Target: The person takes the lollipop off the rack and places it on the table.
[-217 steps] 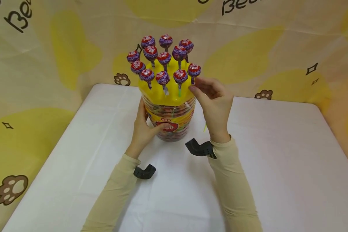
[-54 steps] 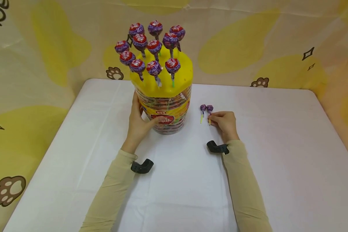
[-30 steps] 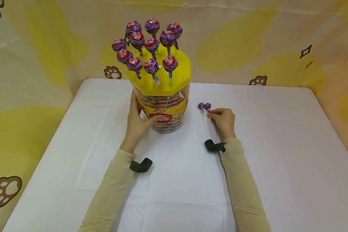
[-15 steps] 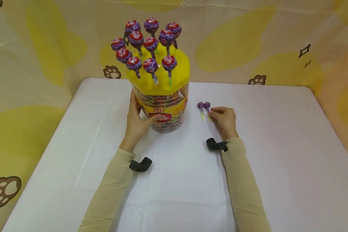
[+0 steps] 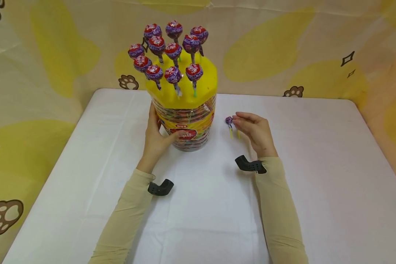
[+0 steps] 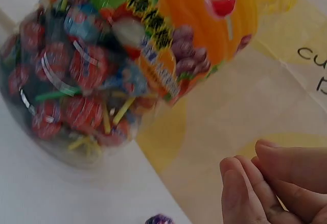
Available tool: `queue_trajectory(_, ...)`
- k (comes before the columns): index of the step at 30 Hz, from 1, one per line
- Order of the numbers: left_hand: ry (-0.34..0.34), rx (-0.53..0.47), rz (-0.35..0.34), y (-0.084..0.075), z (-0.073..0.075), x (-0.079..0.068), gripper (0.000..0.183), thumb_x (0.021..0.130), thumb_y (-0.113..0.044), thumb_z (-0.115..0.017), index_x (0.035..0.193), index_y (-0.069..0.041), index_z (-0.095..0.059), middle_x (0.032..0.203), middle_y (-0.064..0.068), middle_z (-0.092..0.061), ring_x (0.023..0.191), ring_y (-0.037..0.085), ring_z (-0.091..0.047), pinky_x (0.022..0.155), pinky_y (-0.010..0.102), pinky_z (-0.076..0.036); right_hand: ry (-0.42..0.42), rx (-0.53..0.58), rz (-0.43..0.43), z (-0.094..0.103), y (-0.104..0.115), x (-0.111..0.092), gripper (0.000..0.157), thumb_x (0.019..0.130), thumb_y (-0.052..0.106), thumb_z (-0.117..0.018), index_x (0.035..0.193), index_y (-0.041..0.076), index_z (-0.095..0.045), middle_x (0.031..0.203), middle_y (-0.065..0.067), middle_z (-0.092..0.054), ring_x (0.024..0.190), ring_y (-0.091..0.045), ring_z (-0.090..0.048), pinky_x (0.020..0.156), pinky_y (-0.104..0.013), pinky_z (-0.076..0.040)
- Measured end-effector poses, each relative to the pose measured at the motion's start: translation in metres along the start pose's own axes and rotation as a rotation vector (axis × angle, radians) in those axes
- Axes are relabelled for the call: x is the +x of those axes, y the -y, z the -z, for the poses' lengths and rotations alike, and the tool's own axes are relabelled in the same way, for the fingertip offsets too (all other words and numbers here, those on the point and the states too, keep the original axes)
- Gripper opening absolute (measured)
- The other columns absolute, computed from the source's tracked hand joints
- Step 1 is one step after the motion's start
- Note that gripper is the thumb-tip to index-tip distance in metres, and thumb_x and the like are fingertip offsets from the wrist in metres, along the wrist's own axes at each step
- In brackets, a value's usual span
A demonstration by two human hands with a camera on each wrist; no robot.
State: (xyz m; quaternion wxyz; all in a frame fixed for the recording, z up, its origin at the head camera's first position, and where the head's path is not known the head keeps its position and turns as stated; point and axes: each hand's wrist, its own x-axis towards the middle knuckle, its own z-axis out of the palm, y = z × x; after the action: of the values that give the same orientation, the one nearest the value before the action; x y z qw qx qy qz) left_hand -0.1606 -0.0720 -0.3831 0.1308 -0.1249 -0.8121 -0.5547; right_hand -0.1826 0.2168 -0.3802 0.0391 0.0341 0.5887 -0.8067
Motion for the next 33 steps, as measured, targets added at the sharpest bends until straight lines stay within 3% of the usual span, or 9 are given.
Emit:
queue_trajectory(6, -0.007, 0.006, -0.026, -0.001, 0.0, 0.0, 0.112, 0.076, -0.021, -0.08, 0.152, -0.012, 0.001, 0.154, 0.011, -0.018, 0.139, 0.021, -0.024, 0.113, 0.037, -0.025, 0.057, 0.071, 0.073, -0.021, 0.019, -0.012, 0.02, 0.087, -0.005, -0.062, 0.106, -0.002, -0.07, 0.102, -0.01, -0.068, 0.097, -0.021, -0.065, 0.088, -0.027, -0.052)
queue_trajectory(13, -0.004, 0.015, -0.012, 0.0, 0.0, -0.001, 0.112, 0.076, -0.022, -0.08, 0.152, -0.013, 0.001, 0.155, 0.011, -0.017, 0.139, 0.022, -0.024, 0.113, 0.037, -0.024, 0.109, 0.118, 0.171, -0.049, 0.038, -0.029, 0.019, 0.087, -0.008, -0.061, 0.102, -0.003, -0.071, 0.097, -0.01, -0.07, 0.093, -0.023, -0.066, 0.087, -0.029, -0.052)
queue_trajectory(20, 0.001, 0.013, -0.018, 0.0, 0.0, -0.001, 0.111, 0.077, -0.03, -0.079, 0.152, -0.013, 0.001, 0.155, 0.011, -0.017, 0.139, 0.022, -0.024, 0.113, 0.036, -0.025, 0.154, 0.155, 0.335, -0.074, 0.055, -0.041, 0.019, 0.088, -0.009, -0.058, 0.104, -0.007, -0.069, 0.096, -0.014, -0.07, 0.087, -0.024, -0.067, 0.083, -0.029, -0.054)
queue_trajectory(29, 0.0, 0.016, -0.014, -0.002, 0.001, -0.001, 0.11, 0.078, -0.023, -0.079, 0.152, -0.013, 0.001, 0.155, 0.011, -0.017, 0.139, 0.022, -0.024, 0.113, 0.037, -0.025, 0.212, 0.241, 0.452, -0.103, 0.073, -0.047, 0.019, 0.086, -0.013, -0.058, 0.103, -0.012, -0.067, 0.095, -0.019, -0.068, 0.085, -0.027, -0.067, 0.081, -0.03, -0.055)
queue_trajectory(33, 0.001, 0.012, 0.0, -0.002, 0.001, -0.001, 0.11, 0.078, -0.021, -0.079, 0.152, -0.013, 0.0, 0.154, 0.011, -0.017, 0.139, 0.022, -0.024, 0.113, 0.038, -0.025, 0.19, 0.205, 0.49, -0.112, 0.076, -0.046, 0.02, 0.085, -0.014, -0.059, 0.102, -0.011, -0.067, 0.096, -0.017, -0.069, 0.086, -0.026, -0.067, 0.083, -0.031, -0.055)
